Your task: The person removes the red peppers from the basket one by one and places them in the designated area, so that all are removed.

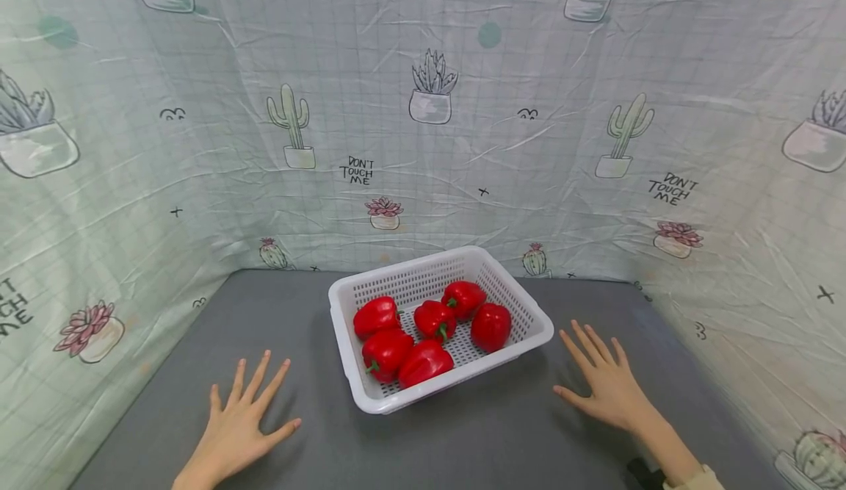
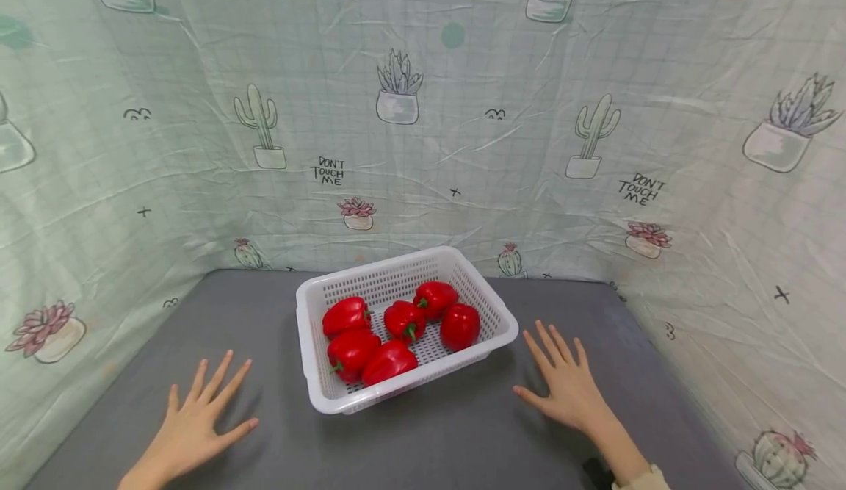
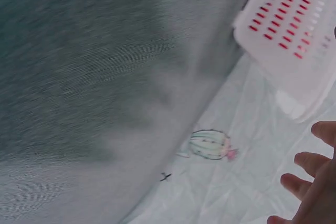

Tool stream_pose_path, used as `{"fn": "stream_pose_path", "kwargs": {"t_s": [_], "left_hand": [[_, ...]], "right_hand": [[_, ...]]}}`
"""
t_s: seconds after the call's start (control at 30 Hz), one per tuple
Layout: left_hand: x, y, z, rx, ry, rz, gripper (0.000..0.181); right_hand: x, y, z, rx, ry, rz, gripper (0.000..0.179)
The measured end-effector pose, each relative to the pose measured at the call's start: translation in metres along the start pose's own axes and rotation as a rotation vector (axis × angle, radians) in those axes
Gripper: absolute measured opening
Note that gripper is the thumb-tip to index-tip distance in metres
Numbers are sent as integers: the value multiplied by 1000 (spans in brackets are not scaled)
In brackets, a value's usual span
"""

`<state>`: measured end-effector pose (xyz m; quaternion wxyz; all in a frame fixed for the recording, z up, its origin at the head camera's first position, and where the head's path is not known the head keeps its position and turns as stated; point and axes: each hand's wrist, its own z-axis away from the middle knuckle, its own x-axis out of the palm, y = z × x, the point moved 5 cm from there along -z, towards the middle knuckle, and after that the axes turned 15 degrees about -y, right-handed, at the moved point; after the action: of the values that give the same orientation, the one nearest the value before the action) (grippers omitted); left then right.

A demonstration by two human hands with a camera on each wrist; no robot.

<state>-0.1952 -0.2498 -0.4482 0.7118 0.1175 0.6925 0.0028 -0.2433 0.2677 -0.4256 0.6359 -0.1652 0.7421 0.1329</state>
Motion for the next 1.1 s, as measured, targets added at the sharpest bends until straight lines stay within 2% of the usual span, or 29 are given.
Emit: {"fn": "stream_pose_path", "kwargs": {"t_s": [0.2,0.43,0.8,0.97,1.1], "left_hand": [[-5,11,6,25,21,5,88],[-9,25,8,90,55,32,87],[-16,50,6,165,118,16,86],[-20,60,2,168,100,3,85],[-24,70,-3,187,87,7,81]], "right_hand": [[-14,-13,-5,-47,53,13,87],[-26,-30,-12,-98,99,-12,81],[-29,-47,-27,-151,104,-25,72],[-31,-52,-32,-167,112,-35,70],[-31,-56,-39,-163,87,-61,66]]}}
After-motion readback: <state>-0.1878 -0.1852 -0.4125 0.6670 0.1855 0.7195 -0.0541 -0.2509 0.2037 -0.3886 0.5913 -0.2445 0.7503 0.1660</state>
